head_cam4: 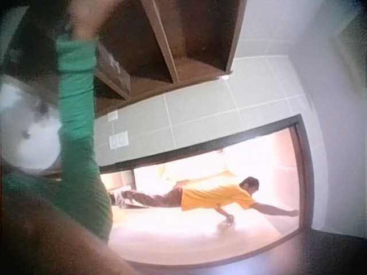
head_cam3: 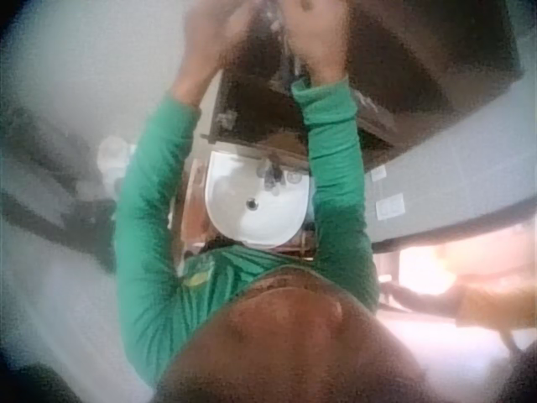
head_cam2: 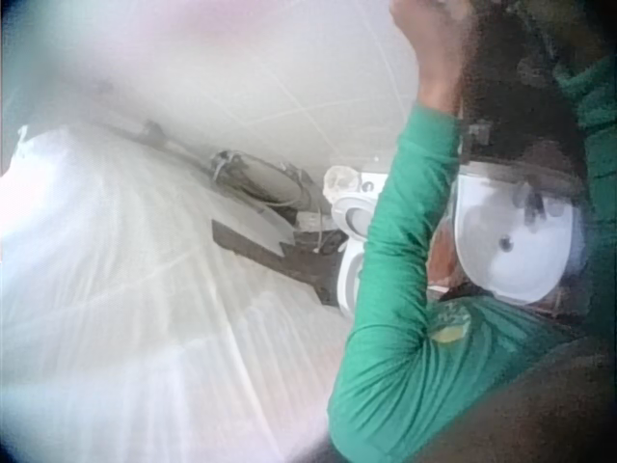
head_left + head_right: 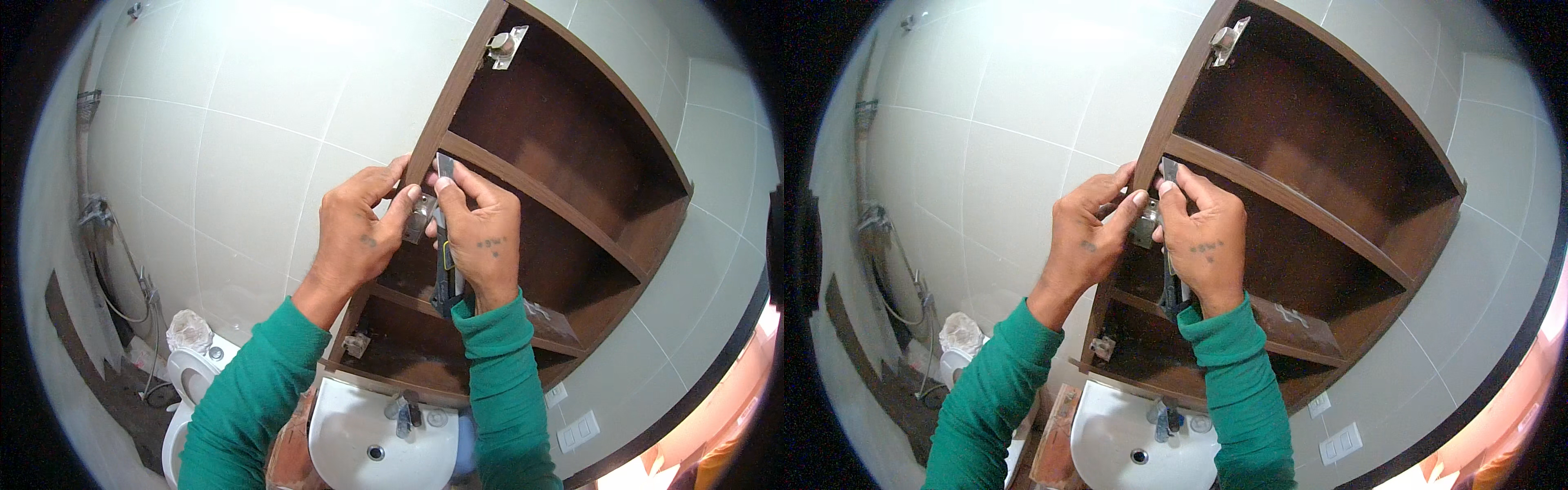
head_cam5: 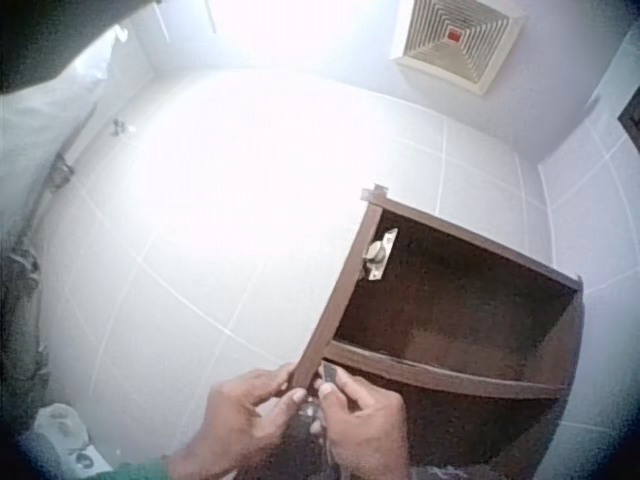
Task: The person repairs a wooden bathroom cabinet mounted above a sink. They use a hammer to tap the cabinet frame and a utility knife to scrape and clean the metal hinges. The person repeatedly checks the fit of the cabinet door during the process.
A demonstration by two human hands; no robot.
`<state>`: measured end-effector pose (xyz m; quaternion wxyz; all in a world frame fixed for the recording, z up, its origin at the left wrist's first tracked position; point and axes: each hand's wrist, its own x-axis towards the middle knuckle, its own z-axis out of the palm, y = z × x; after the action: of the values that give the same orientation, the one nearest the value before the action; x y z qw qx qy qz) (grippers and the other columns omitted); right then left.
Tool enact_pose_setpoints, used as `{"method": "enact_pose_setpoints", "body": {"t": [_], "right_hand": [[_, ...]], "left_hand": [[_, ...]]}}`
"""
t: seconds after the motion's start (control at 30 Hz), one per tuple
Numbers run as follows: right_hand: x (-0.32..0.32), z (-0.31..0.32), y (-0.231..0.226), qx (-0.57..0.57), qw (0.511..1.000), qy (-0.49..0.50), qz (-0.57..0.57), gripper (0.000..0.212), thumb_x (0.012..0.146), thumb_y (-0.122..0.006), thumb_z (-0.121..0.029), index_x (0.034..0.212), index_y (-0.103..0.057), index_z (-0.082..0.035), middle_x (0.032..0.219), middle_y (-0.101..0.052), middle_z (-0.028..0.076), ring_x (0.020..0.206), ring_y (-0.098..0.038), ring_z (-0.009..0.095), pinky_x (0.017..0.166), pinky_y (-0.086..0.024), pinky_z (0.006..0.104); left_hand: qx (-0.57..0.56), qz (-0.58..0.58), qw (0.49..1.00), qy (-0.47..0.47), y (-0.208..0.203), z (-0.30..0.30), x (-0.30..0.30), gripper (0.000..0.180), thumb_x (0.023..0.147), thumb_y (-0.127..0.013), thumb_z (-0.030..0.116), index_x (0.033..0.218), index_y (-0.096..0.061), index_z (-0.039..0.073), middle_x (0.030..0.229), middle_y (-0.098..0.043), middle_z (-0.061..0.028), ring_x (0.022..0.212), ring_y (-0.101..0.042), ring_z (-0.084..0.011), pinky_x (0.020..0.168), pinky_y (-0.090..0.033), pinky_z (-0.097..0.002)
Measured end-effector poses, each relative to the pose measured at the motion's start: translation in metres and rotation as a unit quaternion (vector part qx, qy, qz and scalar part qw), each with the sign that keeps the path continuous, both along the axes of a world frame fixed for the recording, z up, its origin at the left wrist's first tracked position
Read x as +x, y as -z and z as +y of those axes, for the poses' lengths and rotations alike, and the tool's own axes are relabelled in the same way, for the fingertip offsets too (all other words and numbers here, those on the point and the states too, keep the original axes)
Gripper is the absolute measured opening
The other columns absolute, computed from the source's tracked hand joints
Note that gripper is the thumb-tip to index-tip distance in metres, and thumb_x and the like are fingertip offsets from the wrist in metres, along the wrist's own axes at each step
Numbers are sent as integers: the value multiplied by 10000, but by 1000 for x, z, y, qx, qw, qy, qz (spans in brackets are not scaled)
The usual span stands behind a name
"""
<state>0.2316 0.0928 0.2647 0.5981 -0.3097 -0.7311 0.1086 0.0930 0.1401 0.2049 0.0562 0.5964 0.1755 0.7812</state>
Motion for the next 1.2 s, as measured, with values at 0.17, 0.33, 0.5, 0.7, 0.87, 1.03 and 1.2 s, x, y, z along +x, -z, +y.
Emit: {"method": "enact_pose_setpoints", "body": {"t": [0.17, 0.33, 0.5, 0.7, 0.87, 1.03, 1.2], "right_hand": [[-1, 0, 1, -4, 1000, 4, 5, 302, 1033, -647, -80, 1287, -737, 57, 983, -770, 100, 627, -659, 78, 542, -555, 250], [-1, 1, 3, 7, 1000, 2, 12, 297, 1036, -652, -89, 1278, -741, 57, 958, -765, 90, 622, -655, 75, 538, -548, 250], [-1, 2, 2, 10, 1000, 8, 8, 281, 1037, -655, -95, 1253, -750, 58, 889, -734, 62, 612, -650, 70, 521, -527, 247], [-6, 3, 4, 21, 999, 10, 29, 264, 1036, -658, -100, 1220, -756, 63, 821, -714, 46, 586, -640, 66, 502, -514, 248], [-10, 1, 2, 21, 999, 35, 22, 236, 1036, -657, -103, 1161, -760, 68, 787, -707, 58, 576, -643, 74, 503, -515, 272], [-10, 1, 6, 49, 997, 58, 14, 213, 1032, -661, -104, 1125, -759, 61, 782, -697, 86, 573, -652, 91, 514, -518, 301], [-9, 1, 5, 51, 996, 67, -5, 229, 1029, -664, -106, 1140, -756, 72, 794, -696, 97, 576, -664, 101, 512, -519, 299]], "left_hand": [[-24, 4, 1000, -3, -1, -6, -1, 353, 960, -750, 115, 1307, -762, 53, 1092, -799, -178, 1023, -790, -273, 893, -609, -385], [-9, 8, 1000, -7, 0, -4, -1, 346, 960, -754, 123, 1296, -764, 40, 1101, -800, -181, 1037, -789, -282, 905, -614, -390], [-16, 13, 1000, -13, -1, -4, -1, 347, 961, -756, 127, 1291, -762, 19, 1106, -799, -187, 1037, -788, -285, 907, -615, -395], [-5, 0, 1000, 2, 1, 1, 0, 342, 965, -753, 127, 1290, -762, 22, 1102, -798, -187, 1026, -789, -284, 902, -614, -392], [-7, 0, 1000, -4, -2, -4, -1, 345, 963, -757, 125, 1290, -759, 17, 1088, -798, -181, 1010, -791, -284, 898, -614, -383], [-26, 32, 999, -13, -1, -4, -3, 371, 992, -739, 98, 1353, -722, 15, 1142, -781, -170, 1064, -759, -238, 962, -619, -399], [-46, 46, 998, -8, -2, -8, -5, 381, 1010, -727, 84, 1383, -704, 12, 1170, -773, -165, 1094, -742, -214, 1000, -619, -407]]}}
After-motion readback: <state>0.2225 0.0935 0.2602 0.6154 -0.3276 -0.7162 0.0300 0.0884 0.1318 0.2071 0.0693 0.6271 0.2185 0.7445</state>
